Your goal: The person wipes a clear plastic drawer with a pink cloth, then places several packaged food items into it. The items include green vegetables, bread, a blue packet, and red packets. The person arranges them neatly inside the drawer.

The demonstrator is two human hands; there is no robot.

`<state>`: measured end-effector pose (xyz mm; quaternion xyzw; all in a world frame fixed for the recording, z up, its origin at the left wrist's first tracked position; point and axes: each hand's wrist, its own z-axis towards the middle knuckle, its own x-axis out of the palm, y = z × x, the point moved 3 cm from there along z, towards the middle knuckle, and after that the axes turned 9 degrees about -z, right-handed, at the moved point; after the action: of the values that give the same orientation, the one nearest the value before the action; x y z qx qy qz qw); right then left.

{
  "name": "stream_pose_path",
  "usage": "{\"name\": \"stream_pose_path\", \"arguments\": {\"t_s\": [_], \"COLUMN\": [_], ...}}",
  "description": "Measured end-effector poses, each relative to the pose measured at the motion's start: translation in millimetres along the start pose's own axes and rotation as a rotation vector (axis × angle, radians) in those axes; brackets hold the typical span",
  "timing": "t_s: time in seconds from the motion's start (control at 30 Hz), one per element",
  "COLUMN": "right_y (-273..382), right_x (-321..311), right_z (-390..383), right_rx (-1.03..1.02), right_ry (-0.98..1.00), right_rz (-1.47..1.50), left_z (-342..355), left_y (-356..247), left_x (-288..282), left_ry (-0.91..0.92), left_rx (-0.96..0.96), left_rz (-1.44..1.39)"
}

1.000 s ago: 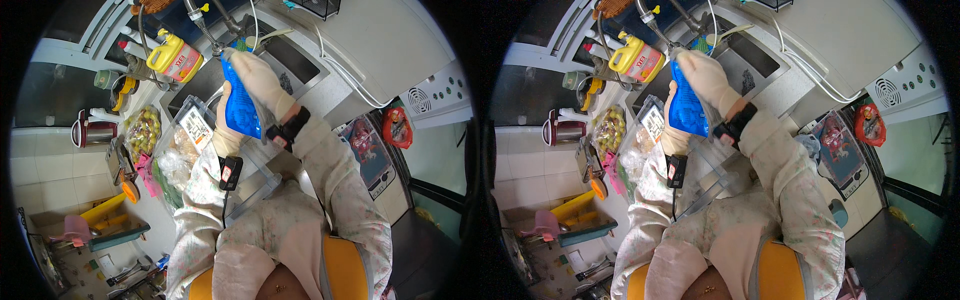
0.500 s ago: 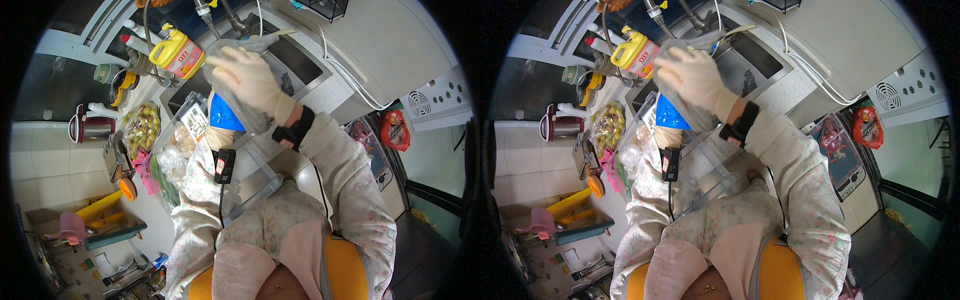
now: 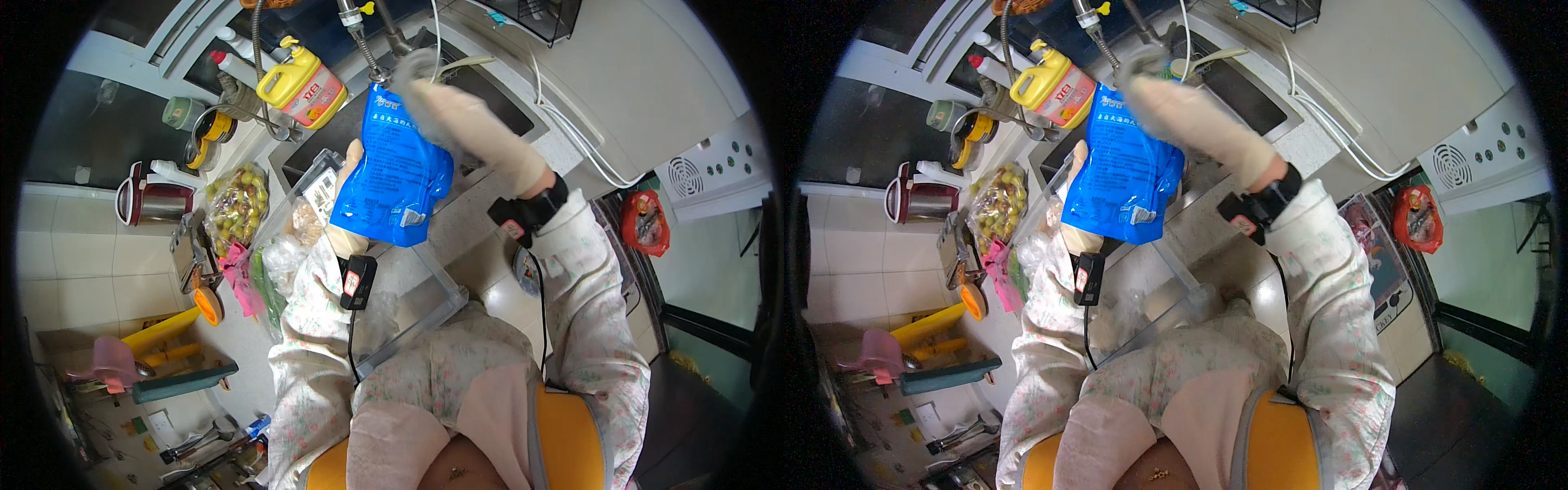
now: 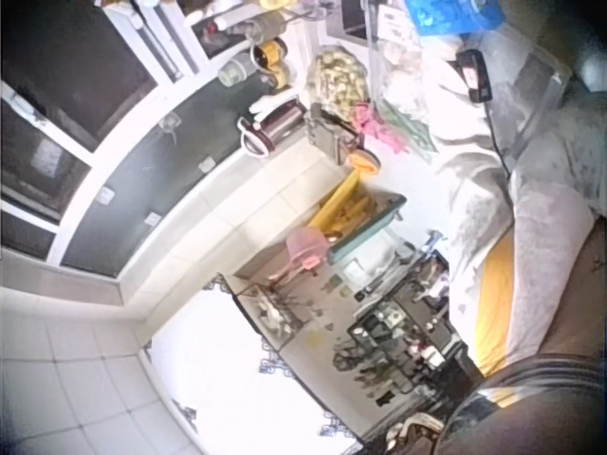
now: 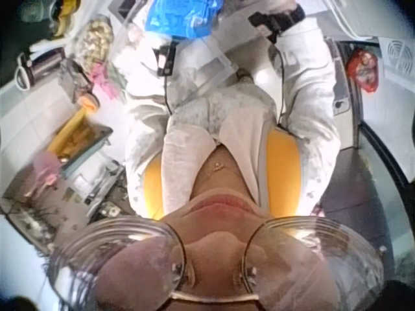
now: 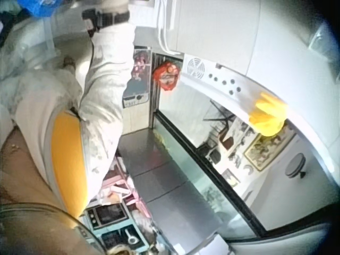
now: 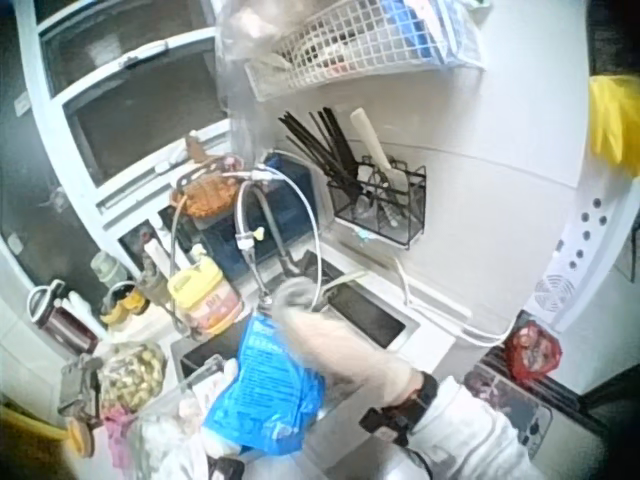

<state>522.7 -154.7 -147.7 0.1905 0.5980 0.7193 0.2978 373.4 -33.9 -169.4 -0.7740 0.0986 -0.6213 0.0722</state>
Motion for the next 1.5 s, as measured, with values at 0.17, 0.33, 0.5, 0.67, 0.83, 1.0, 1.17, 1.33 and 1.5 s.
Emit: {"name": "stream_pose_path", "arguments": {"t_s": [0.17, 0.33, 0.5, 0.67, 0.83, 1.0, 1.17, 1.33, 1.5], "right_y": [11.9, -5.4, -1.1, 2.8, 23.9, 45.1, 48.1, 41.4, 47.8], "right_x": [19.6, 25.3, -6.7, -22.1, 23.9, 78.5, 117.9, 95.4, 85.7], "right_z": [6.9, 16.3, 10.0, -12.6, -15.1, -43.8, -103.3, -51.1, -39.4], "right_rx": [-0.046, 0.252, 0.300, 0.250, -0.404, -0.607, -0.726, -0.818, -0.586], "right_ry": [0.044, 0.025, -0.183, -0.233, -0.218, -0.174, 0.039, -0.164, -0.159], "right_rz": [-0.425, 0.020, 0.010, 0.279, -0.428, -0.921, -0.918, -1.089, -0.723], "left_z": [-11.2, -19.5, -33.7, -56.4, -42.2, -35.6, -48.5, -54.0, -62.0], "left_y": [8.3, 21.2, 20.1, 12.0, 12.8, 6.5, -8.5, -0.1, 15.9], "left_x": [6.4, 9.0, 12.3, 31.3, 32.0, 22.6, 14.2, 4.8, 26.1], "left_ry": [-0.064, -0.162, -0.154, -0.055, -0.059, 0.246, 0.514, 0.102, 0.094], "left_rx": [0.024, 0.054, 0.179, 0.386, 0.393, 0.444, 0.305, 0.453, 0.341], "left_rz": [0.180, 0.232, 0.177, 0.347, 0.244, 0.060, 0.017, 0.125, 0.055]}}
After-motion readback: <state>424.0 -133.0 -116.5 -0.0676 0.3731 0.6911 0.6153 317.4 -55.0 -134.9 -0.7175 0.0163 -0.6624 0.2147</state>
